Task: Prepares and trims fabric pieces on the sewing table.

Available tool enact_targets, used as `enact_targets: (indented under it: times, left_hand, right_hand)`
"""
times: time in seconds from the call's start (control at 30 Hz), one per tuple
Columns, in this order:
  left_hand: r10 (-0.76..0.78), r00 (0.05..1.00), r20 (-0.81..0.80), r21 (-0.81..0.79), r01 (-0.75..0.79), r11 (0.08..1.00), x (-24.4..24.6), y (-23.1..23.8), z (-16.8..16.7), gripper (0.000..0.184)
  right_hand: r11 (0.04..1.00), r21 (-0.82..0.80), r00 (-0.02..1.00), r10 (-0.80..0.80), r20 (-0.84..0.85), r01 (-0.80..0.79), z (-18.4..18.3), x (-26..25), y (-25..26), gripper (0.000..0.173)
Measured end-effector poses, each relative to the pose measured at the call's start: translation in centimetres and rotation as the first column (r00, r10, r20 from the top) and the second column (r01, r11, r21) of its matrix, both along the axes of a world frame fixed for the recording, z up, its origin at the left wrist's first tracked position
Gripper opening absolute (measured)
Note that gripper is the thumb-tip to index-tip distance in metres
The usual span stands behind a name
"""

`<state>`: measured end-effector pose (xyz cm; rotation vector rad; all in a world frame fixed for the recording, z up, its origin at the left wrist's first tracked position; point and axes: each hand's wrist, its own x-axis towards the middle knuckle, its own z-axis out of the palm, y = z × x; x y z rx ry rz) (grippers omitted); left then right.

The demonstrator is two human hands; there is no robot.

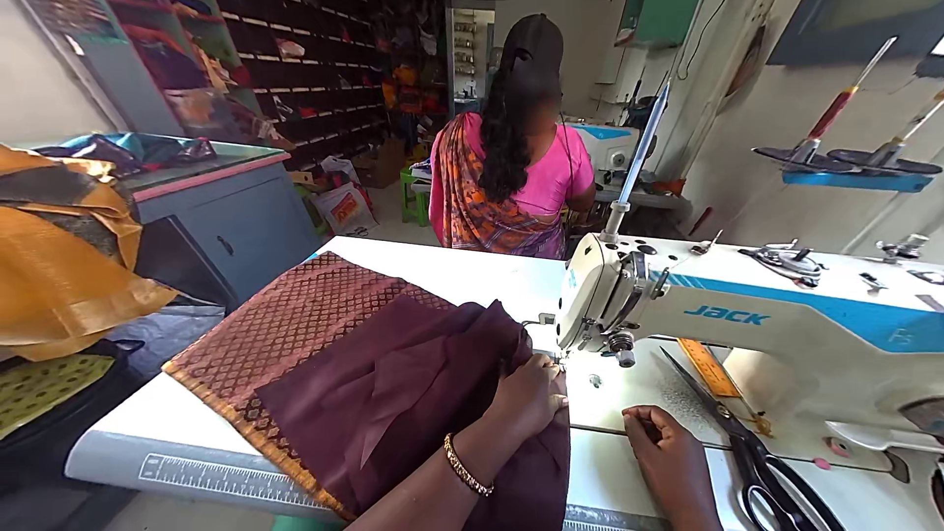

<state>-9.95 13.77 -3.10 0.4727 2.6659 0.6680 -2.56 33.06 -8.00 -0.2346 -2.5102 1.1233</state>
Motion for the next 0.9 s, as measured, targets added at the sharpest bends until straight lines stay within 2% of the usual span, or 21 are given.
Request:
enact_targets:
  times: [0.2, 0.37, 0.5, 0.9]
  left_hand:
    - [0.009, 1.000, -0.003, 0.040, -0.009, 0.999, 0.0, -0.2, -0.3, 0.052]
    - [-0.007, 1.000, -0.018, 0.063, 0.008, 0.998, -0.1, -0.6, -0.5, 0.051]
    - [-0.010, 1.000, -0.017, 0.029, 0.010, 1.000, 0.1, -0.5, -0.2, 0.052]
    - [0.012, 1.000, 0.025, -0.043, -0.011, 0.999, 0.6, 0.0, 0.5, 0.054]
  right_hand:
    - [0.996, 0.086, 0.995, 0.026, -0.095, -0.017, -0.6, 0.7, -0.5, 0.023]
    - [0.975, 0.206, 0.978, 0.121, -0.170, -0.085, -1.0, 1.4, -0.8, 0.024]
    - [0.957, 0.273, 0.969, 0.151, -0.194, -0.095, -1.3, 1.5, -0.9, 0.025]
    - [0.950, 0.298, 0.972, 0.151, -0.178, -0.093, -1.1, 1.5, -1.1, 0.022]
